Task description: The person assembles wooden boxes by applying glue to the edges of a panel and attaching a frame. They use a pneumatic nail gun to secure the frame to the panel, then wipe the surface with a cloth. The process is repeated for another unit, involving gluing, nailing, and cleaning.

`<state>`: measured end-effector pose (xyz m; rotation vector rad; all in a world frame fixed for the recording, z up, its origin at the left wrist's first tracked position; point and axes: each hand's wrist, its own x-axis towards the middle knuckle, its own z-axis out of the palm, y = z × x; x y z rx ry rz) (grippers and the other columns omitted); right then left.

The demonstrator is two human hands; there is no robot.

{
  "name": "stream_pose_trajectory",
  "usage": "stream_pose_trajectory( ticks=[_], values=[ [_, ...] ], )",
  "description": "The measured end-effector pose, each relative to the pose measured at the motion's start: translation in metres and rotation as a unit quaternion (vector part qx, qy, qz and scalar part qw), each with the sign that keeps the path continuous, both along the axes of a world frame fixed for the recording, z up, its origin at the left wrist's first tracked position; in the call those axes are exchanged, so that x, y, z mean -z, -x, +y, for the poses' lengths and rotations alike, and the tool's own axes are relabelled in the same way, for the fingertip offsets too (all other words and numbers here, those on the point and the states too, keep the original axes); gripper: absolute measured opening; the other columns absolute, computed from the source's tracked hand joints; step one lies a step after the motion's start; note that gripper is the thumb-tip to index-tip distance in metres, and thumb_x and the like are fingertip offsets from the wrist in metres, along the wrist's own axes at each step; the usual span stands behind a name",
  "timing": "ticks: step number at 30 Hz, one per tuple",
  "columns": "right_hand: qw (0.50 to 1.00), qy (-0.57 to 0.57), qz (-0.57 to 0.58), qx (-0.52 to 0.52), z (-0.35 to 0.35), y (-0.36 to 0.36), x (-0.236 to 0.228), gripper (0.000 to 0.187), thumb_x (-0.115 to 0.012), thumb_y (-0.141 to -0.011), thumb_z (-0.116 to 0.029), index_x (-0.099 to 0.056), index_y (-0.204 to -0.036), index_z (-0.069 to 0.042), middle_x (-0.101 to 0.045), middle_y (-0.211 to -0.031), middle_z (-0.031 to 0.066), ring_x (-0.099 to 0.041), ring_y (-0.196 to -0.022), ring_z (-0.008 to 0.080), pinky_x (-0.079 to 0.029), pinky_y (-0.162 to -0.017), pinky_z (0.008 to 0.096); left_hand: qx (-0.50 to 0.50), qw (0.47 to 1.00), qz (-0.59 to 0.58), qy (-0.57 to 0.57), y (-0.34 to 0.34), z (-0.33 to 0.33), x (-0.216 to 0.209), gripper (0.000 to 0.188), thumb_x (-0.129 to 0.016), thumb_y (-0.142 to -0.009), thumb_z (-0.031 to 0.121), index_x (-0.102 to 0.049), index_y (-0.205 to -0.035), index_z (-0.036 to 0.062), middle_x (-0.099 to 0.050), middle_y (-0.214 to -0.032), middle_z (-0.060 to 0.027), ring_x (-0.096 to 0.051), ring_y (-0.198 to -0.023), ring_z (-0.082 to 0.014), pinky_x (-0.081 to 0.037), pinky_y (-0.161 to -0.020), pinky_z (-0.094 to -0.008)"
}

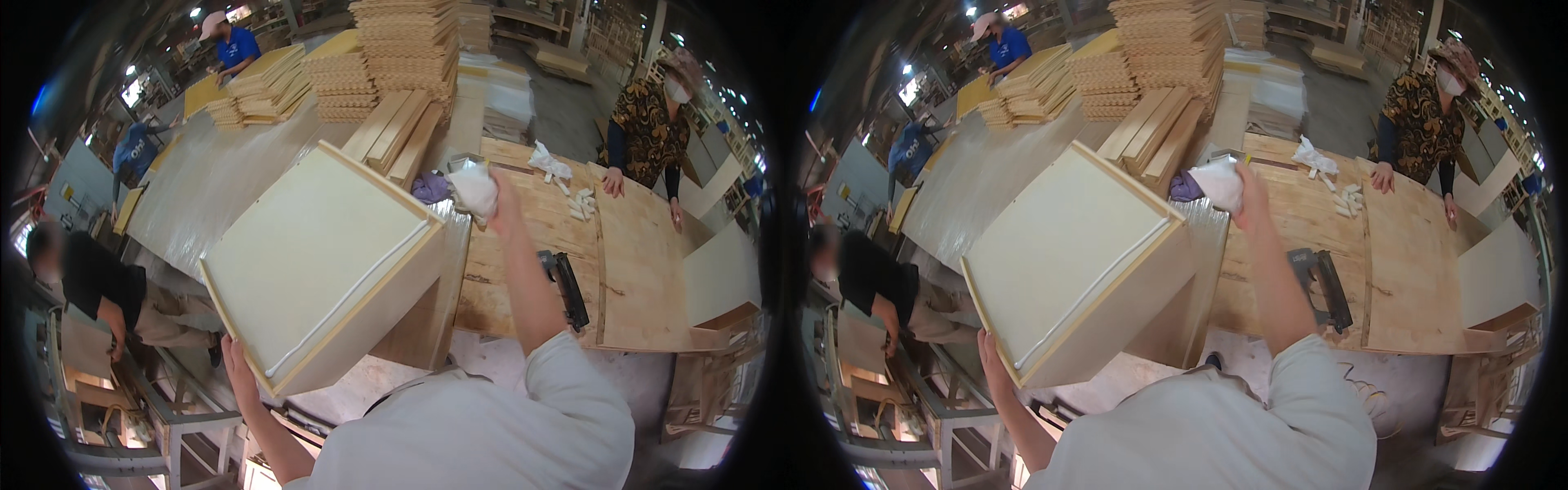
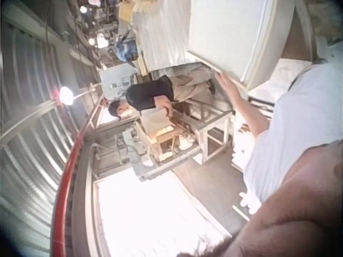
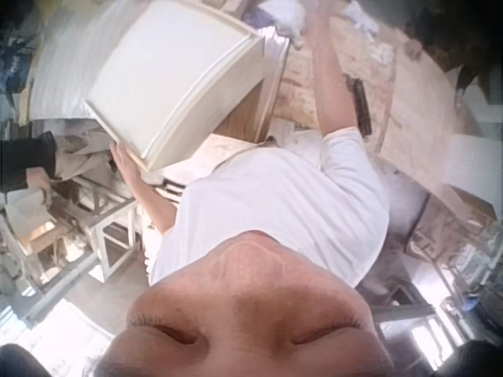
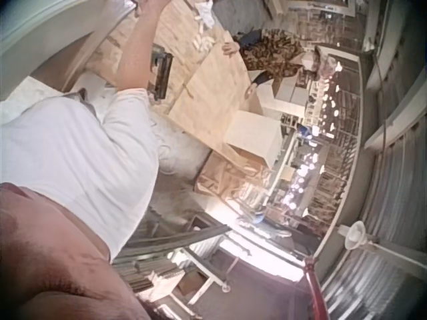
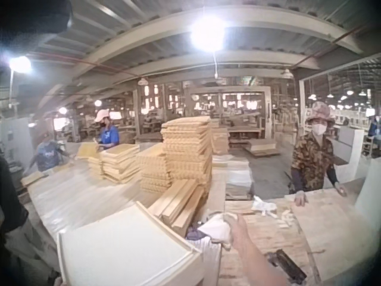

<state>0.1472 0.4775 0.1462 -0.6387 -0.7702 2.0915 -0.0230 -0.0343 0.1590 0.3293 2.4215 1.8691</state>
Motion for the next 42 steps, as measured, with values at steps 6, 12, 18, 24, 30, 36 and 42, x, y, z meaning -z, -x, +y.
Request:
stream_pose_trajectory(
  ticks=[6, 12, 18, 24, 30, 36, 42],
  values=[
    [0.915, 0.321, 0.24, -0.028, -0.026, 0.016, 0.147, 0.031, -0.048, -0.093, -0.031, -0.061, -0.106, -0.006, -0.062, -0.106, 0.0172, -0.062, -0.097, 0.0381, -0.06, -0.071, 0.045, -0.029, 0.999, -0.033, 0.007, -0.008, 0.01, -0.012, 0.04, -0.04, -0.096, 0.035, -0.046, -0.12, 0.0044, -0.051, -0.102, -0.0083, -0.05, -0.091, -0.0176, -0.041, -0.082, -0.0301],
    [0.872, 0.369, 0.316, -0.058, -0.005, 0.055, 0.139, 0.054, -0.041, -0.093, -0.05, -0.052, -0.122, -0.006, -0.054, -0.12, 0.0229, -0.053, -0.112, 0.0417, -0.053, -0.085, 0.0507, -0.056, 0.995, -0.078, 0.029, -0.006, 0.007, -0.015, 0.058, -0.042, -0.096, 0.042, -0.036, -0.136, 0.0008, -0.049, -0.123, -0.0128, -0.051, -0.11, -0.0215, -0.041, -0.092, -0.0329],
    [0.867, 0.463, 0.153, -0.099, -0.05, 0.066, 0.165, 0.067, -0.04, -0.092, -0.057, -0.042, -0.13, -0.001, -0.051, -0.122, 0.0248, -0.051, -0.112, 0.0374, -0.047, -0.091, 0.0475, -0.069, 0.989, -0.127, 0.018, -0.013, -0.01, -0.012, 0.069, -0.045, -0.095, 0.044, -0.028, -0.143, -0.0031, -0.04, -0.139, -0.0154, -0.044, -0.124, -0.023, -0.034, -0.103, -0.0332],
    [0.951, -0.193, -0.219, -0.106, -0.002, 0.115, 0.128, 0.059, -0.063, -0.085, -0.038, -0.044, -0.127, 0.0, -0.062, -0.086, 0.009, -0.061, -0.066, 0.0205, -0.051, -0.057, 0.034, -0.128, 0.981, -0.109, 0.097, -0.023, 0.0, -0.016, 0.063, -0.044, -0.096, 0.041, -0.033, -0.14, -0.0036, -0.042, -0.137, -0.0147, -0.044, -0.123, -0.0227, -0.035, -0.101, -0.0327],
    [0.785, -0.388, -0.475, -0.086, 0.042, 0.182, 0.066, 0.097, -0.074, -0.07, -0.039, -0.021, -0.141, 0.002, -0.064, -0.101, 0.0241, -0.065, -0.093, 0.0335, -0.051, -0.08, 0.0392, -0.089, 0.984, -0.105, 0.117, -0.01, -0.005, -0.027, 0.046, -0.046, -0.094, 0.026, -0.045, -0.129, -0.0045, -0.054, -0.119, -0.0113, -0.05, -0.11, -0.0196, -0.038, -0.095, -0.0308],
    [0.915, -0.26, -0.308, -0.009, 0.064, 0.179, 0.078, 0.074, -0.064, -0.077, -0.025, -0.029, -0.137, -0.001, -0.064, -0.101, 0.0192, -0.065, -0.09, 0.0306, -0.052, -0.078, 0.04, 0.0, 0.994, -0.095, 0.055, 0.012, 0.013, -0.043, 0.035, -0.046, -0.091, 0.02, -0.052, -0.118, -0.0012, -0.058, -0.105, -0.0066, -0.053, -0.097, -0.0158, -0.041, -0.086, -0.0276],
    [0.984, 0.008, 0.067, -0.167, 0.006, 0.086, 0.071, 0.043, -0.053, -0.081, -0.003, -0.047, -0.124, -0.004, -0.058, -0.097, 0.0101, -0.06, -0.079, 0.0185, -0.051, -0.067, 0.0337, 0.092, 0.953, -0.018, 0.287, 0.012, -0.018, -0.061, 0.036, -0.054, -0.089, 0.017, -0.051, -0.119, -0.0025, -0.062, -0.1, -0.0084, -0.058, -0.091, -0.0203, -0.045, -0.081, -0.0305]
  ],
)
